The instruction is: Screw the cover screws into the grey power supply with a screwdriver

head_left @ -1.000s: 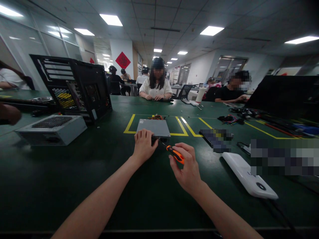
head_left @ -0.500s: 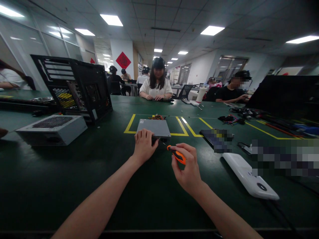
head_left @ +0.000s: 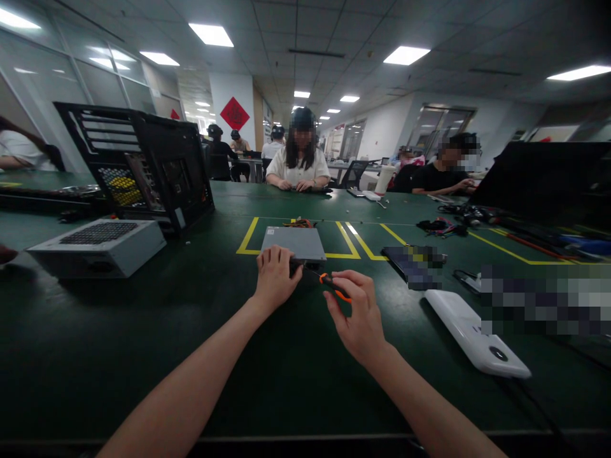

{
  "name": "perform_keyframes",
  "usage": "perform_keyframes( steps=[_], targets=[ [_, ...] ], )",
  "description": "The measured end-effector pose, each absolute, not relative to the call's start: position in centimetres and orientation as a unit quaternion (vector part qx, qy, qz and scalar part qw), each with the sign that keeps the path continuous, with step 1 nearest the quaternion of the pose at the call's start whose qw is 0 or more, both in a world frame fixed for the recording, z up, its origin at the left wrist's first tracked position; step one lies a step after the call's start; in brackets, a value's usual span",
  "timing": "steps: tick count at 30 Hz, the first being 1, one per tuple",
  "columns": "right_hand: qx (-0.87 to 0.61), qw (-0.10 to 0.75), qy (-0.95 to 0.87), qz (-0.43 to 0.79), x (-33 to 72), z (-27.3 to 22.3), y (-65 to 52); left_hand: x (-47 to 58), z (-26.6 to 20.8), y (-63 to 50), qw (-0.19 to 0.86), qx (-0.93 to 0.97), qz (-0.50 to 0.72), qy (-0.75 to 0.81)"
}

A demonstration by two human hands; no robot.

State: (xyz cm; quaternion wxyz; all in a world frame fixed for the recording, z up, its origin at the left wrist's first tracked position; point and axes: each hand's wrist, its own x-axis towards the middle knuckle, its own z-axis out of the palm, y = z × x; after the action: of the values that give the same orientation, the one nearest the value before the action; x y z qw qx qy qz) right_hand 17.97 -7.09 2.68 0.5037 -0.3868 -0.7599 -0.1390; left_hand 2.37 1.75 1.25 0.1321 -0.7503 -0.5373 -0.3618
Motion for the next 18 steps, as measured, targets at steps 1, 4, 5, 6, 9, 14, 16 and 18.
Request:
perform_keyframes(
  steps=[1,4,5,6,9,14,16,18],
  targets=[
    [-0.386,0.5,-0.762,-0.14,17.98,2.66,-7.06,2.38,1.24,1.75,0.132,-0.751,-0.361,-0.537],
    [-0.374,0.502,-0.766,-0.146,17.98,2.5,-7.01,2.39,1.26,1.73,0.131,-0.751,-0.362,-0.537],
    [-0.371,0.503,-0.767,-0.147,17.96,2.43,-7.0,2.39,1.27,1.73,0.131,-0.75,-0.362,-0.538],
    [-0.37,0.501,-0.768,-0.148,17.94,2.35,-6.99,2.39,1.28,1.72,0.131,-0.749,-0.363,-0.538],
    [-0.371,0.483,-0.778,-0.155,17.9,2.11,-6.96,2.37,1.31,1.72,0.132,-0.75,-0.365,-0.535],
    [-0.356,0.488,-0.786,-0.134,17.85,1.98,-6.96,2.32,1.35,1.7,0.131,-0.752,-0.368,-0.531],
    [-0.362,0.483,-0.785,-0.139,17.84,2.03,-6.97,2.32,1.37,1.67,0.129,-0.753,-0.368,-0.53],
    [-0.369,0.475,-0.783,-0.158,17.85,2.11,-6.99,2.32,1.37,1.64,0.129,-0.754,-0.367,-0.529]
  ],
)
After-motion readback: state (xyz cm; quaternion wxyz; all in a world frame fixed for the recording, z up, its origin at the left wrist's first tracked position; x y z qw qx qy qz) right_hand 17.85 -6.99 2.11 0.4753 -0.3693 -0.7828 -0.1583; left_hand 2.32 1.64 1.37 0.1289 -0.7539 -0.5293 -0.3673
